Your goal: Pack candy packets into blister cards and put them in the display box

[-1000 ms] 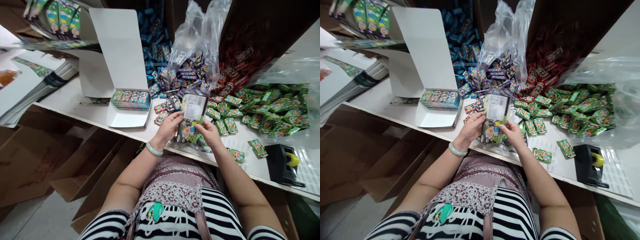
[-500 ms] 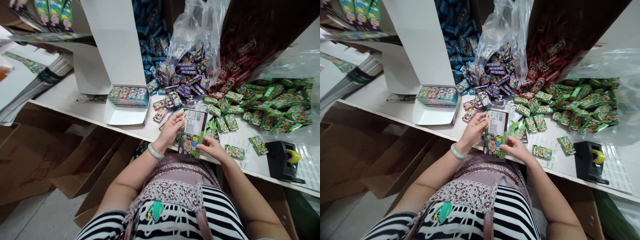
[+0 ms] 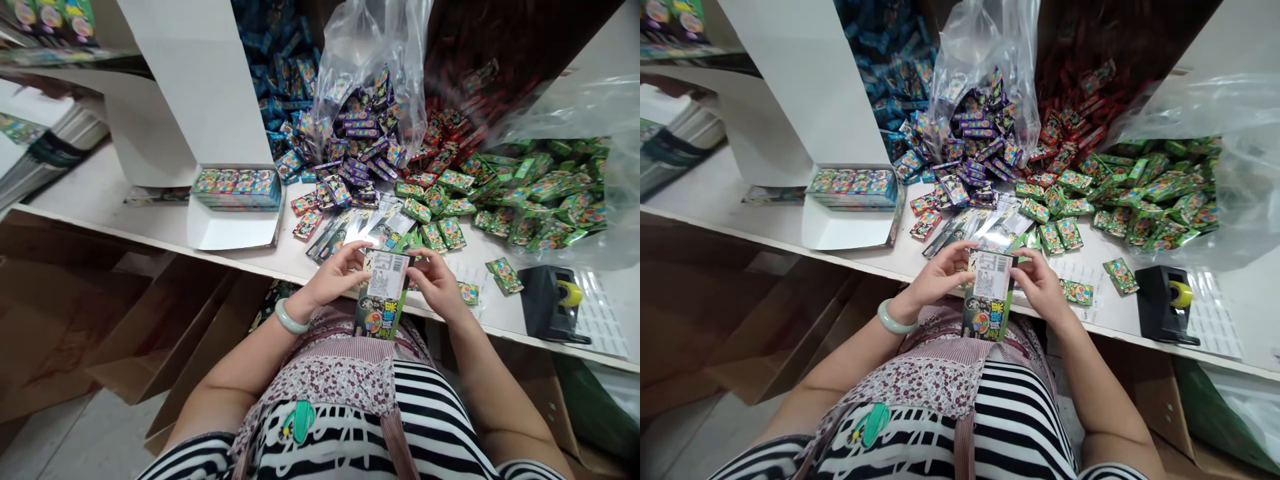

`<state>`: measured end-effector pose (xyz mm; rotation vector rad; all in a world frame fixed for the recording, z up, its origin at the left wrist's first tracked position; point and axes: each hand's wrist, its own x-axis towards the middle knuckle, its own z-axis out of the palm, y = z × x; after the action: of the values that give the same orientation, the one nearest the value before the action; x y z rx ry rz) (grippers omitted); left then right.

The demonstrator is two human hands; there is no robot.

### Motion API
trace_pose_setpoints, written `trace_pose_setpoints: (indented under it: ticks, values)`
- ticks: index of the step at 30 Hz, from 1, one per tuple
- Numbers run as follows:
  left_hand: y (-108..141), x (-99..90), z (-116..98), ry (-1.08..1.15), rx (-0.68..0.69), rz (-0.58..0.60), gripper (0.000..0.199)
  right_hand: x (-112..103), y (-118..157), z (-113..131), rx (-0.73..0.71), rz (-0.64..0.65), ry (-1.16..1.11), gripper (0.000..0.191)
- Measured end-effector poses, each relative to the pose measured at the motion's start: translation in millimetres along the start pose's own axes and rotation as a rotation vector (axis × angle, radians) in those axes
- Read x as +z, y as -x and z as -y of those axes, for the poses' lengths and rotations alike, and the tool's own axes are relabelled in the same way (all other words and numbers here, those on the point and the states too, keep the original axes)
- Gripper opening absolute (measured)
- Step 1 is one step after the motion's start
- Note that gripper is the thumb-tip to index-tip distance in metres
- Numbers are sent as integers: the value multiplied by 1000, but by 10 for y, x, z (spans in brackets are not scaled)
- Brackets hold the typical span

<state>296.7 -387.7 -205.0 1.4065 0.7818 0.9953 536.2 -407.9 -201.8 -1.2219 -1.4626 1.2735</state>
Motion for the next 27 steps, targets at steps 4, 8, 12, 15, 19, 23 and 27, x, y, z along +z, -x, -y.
trace_pose_setpoints:
  ticks: [4,8,12,15,19,23,27]
  values:
    - [-85,119,-154,-135,138,-171,19,-95,-39,177,-107,-89,151,23]
    - [-252,181,-281,-97,113,-194,19,-126,-158,341,-109,-51,51,26]
    - [-275,156,-307,-37,77,-179,27,-109,-190,358,-52,-66,-27,30]
    - [-234,142,-318,-142,163,-172,12,-95,-150,372,-156,-74,121,17]
    - [-243,161,-369,-134,140,-147,16,-75,-137,449,-231,-29,191,16]
    - [-331,171,-434,-78,20,-159,19,-59,-242,521,-80,-14,59,28]
    - [-356,132,-469,-107,0,-126,19,-67,-319,556,-15,71,46,36]
